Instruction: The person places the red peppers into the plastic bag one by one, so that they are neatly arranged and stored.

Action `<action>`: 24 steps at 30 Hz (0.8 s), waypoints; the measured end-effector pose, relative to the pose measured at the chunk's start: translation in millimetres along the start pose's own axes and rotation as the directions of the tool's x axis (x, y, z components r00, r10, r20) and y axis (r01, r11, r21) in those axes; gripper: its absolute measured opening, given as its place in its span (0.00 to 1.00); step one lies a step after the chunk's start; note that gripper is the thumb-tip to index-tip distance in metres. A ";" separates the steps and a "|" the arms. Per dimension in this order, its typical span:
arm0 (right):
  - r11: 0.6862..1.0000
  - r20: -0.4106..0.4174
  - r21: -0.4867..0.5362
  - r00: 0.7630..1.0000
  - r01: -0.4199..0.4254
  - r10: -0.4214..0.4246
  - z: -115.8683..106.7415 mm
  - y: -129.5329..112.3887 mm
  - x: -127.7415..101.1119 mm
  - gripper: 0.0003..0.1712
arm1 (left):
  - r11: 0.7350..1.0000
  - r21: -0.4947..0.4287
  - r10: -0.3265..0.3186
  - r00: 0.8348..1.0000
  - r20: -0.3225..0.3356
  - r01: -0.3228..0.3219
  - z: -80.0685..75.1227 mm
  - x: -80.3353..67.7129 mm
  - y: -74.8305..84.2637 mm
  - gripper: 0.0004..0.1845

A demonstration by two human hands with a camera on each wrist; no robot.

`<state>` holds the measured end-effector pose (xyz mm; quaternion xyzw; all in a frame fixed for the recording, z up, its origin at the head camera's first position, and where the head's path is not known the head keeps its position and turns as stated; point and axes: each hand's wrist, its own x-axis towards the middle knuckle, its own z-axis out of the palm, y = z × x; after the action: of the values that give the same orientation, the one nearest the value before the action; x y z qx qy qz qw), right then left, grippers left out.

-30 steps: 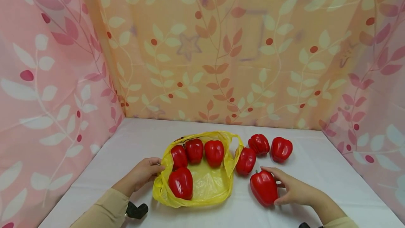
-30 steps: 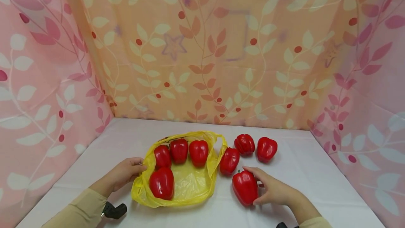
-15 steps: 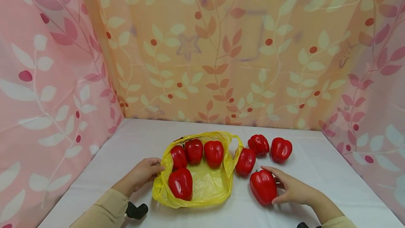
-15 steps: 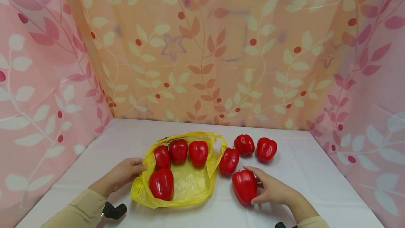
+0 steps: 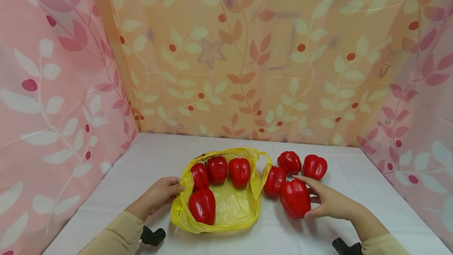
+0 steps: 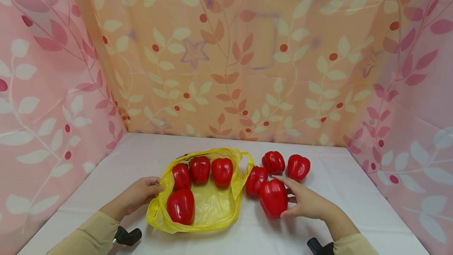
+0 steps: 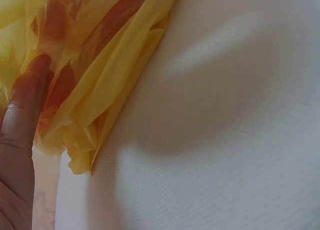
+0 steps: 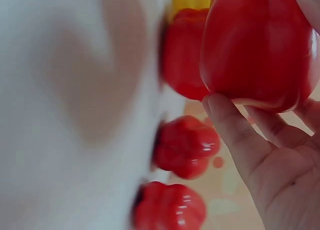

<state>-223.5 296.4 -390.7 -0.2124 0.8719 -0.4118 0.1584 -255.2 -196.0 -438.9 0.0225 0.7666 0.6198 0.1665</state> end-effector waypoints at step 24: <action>0.985 0.061 -0.081 0.987 0.152 -0.147 -0.9 -74.3 66.0 0.55 | 1.000 0.011 -0.011 1.000 0.001 0.010 1.2 -0.5 3.5 0.17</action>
<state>-262.8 221.6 -338.5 -0.2949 0.8656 -0.3790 0.1418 -255.0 -194.2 -435.7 0.0198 0.7700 0.6146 0.1701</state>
